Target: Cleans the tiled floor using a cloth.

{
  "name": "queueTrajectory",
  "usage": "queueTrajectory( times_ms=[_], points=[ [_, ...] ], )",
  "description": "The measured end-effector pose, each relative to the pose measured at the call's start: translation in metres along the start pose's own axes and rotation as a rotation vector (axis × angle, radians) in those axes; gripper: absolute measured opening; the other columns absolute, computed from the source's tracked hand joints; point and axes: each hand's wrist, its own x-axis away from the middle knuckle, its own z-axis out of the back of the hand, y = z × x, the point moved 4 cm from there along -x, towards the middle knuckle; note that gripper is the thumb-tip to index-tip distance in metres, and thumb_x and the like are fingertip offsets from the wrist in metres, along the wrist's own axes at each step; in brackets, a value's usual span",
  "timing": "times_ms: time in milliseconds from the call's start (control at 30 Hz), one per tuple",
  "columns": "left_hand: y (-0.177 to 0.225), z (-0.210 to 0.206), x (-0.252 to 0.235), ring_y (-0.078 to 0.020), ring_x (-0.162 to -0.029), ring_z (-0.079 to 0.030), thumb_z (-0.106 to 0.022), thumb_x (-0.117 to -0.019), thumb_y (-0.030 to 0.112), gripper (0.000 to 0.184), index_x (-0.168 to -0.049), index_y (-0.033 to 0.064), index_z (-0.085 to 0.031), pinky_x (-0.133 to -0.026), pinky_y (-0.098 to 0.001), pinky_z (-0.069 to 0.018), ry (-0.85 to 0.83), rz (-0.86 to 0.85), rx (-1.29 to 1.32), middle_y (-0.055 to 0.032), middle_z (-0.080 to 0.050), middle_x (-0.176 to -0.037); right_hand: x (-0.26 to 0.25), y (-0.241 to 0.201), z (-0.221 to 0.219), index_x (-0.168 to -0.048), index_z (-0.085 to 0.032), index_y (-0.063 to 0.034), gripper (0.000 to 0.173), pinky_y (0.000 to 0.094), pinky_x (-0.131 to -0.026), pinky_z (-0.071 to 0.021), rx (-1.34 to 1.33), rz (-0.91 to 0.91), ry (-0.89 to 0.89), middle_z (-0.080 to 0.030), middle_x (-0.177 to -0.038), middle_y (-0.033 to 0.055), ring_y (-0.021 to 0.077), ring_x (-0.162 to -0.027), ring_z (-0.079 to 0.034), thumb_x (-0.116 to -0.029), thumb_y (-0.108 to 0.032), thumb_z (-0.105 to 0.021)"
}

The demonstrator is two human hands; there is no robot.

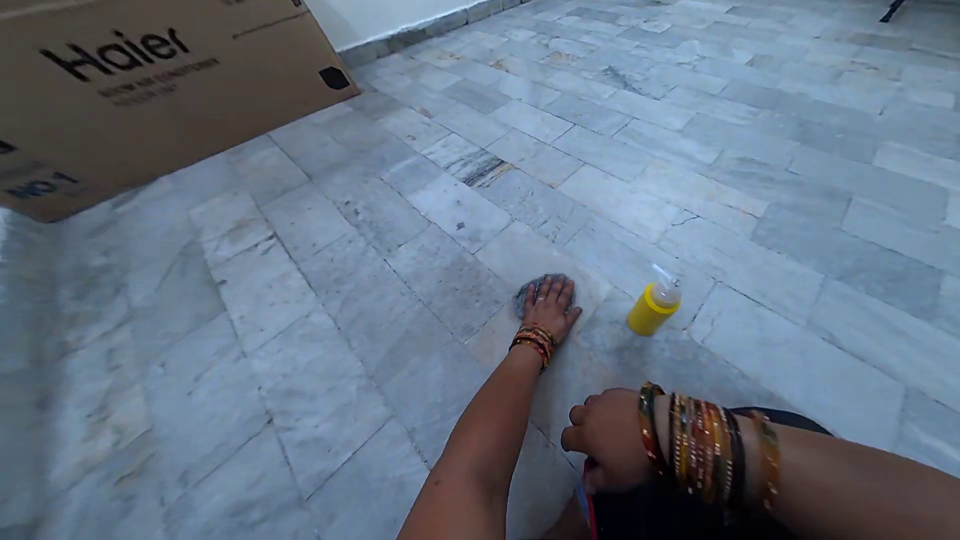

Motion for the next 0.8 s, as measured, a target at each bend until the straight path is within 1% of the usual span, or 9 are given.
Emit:
queueTrajectory(
  times_ms=[33,100,200,300,433,500,600,700,800],
  points=[
    [-0.004,0.002,-0.01,-0.0228,-0.161,-0.011,-0.035,-0.1095,0.05,0.061,-0.164,0.0251,-0.028,-0.127,-0.0583,-0.0042,0.004,-0.017,0.004,0.0038,-0.021,-0.172,0.002,-0.002,0.001,-0.145,-0.053,-0.0012,0.049,0.0618,-0.102,-0.0452,0.002,0.017,0.002,-0.055,-0.141,0.0278,0.0476,-0.128,-0.055,-0.1071,-0.032,-0.057],
    [-0.017,0.011,-0.029,-0.0241,-0.161,-0.011,-0.033,-0.1108,0.047,0.06,-0.165,0.0223,-0.025,-0.126,-0.06,-0.0035,0.007,-0.026,0.032,0.0028,-0.021,-0.172,0.003,-0.003,0.0,-0.144,-0.054,-0.0018,0.048,0.0601,-0.1,-0.0465,0.012,0.052,0.007,-0.057,-0.138,0.0265,0.0464,-0.126,-0.056,-0.1069,-0.033,-0.057],
    [-0.048,0.029,-0.054,-0.026,-0.161,-0.01,-0.032,-0.1116,0.045,0.059,-0.165,0.0209,-0.024,-0.126,-0.0609,-0.0038,0.015,0.042,0.057,0.0015,-0.019,-0.173,0.002,-0.002,0.0,-0.142,-0.055,-0.0017,0.047,0.0591,-0.099,-0.047,0.003,0.077,-0.005,-0.058,-0.136,0.0259,0.0458,-0.125,-0.057,-0.1061,-0.031,-0.059],
    [-0.094,0.047,-0.071,-0.0271,-0.161,-0.011,-0.029,-0.1118,0.045,0.059,-0.165,0.0214,-0.024,-0.126,-0.0616,-0.0049,0.055,0.157,0.06,0.0011,-0.019,-0.173,0.0,0.0,-0.001,-0.141,-0.056,-0.003,0.043,0.0587,-0.099,-0.0472,-0.007,0.095,-0.01,-0.059,-0.134,0.0247,0.0452,-0.124,-0.058,-0.1062,-0.028,-0.058],
    [-0.164,0.07,-0.066,-0.0315,-0.16,-0.01,-0.027,-0.1124,0.043,0.059,-0.166,0.0176,-0.022,-0.125,-0.0646,-0.0058,0.096,0.309,0.064,-0.0042,-0.018,-0.173,-0.006,0.004,-0.001,-0.14,-0.057,-0.0035,0.042,0.0579,-0.097,-0.0482,-0.026,0.101,-0.026,-0.06,-0.132,0.0247,0.0449,-0.124,-0.058,-0.1063,-0.029,-0.058],
    [-0.201,0.077,-0.05,-0.0327,-0.16,-0.012,-0.028,-0.1122,0.044,0.06,-0.165,0.0157,-0.023,-0.125,-0.0645,-0.0072,0.135,0.391,0.075,-0.0057,-0.02,-0.173,-0.01,0.008,-0.001,-0.142,-0.057,-0.0041,0.045,0.0586,-0.099,-0.048,-0.031,0.071,-0.043,-0.06,-0.134,0.0247,0.0451,-0.125,-0.058,-0.1061,-0.032,-0.058],
    [-0.253,0.082,-0.008,-0.0338,-0.16,-0.013,-0.028,-0.1121,0.044,0.06,-0.165,0.0146,-0.025,-0.125,-0.0648,-0.0074,0.197,0.518,0.102,-0.0071,-0.02,-0.172,-0.014,0.019,-0.003,-0.144,-0.055,-0.0066,0.049,0.0585,-0.101,-0.0481,-0.008,0.014,-0.078,-0.06,-0.136,0.0238,0.0444,-0.126,-0.058,-0.1064,-0.037,-0.057],
    [-0.301,0.084,0.049,-0.0328,-0.16,-0.011,-0.027,-0.1123,0.044,0.06,-0.165,0.0175,-0.023,-0.125,-0.064,-0.007,0.219,0.655,0.111,-0.0047,-0.018,-0.173,-0.015,0.03,-0.007,-0.143,-0.057,-0.0087,0.048,0.0596,-0.1,-0.0498,-0.01,-0.017,-0.054,-0.062,-0.135,0.023,0.0443,-0.125,-0.059,-0.1059,-0.039,-0.058],
    [-0.346,0.08,0.118,-0.0333,-0.16,-0.013,-0.028,-0.1121,0.045,0.059,-0.165,0.0182,-0.026,-0.124,-0.0648,-0.0077,0.283,0.78,0.138,-0.0052,-0.02,-0.172,-0.015,0.036,-0.011,-0.143,-0.058,-0.0089,0.048,0.0605,-0.099,-0.0504,-0.027,-0.044,-0.033,-0.062,-0.134,0.0229,0.0442,-0.124,-0.061,-0.1052,-0.039,-0.059]
  ],
)
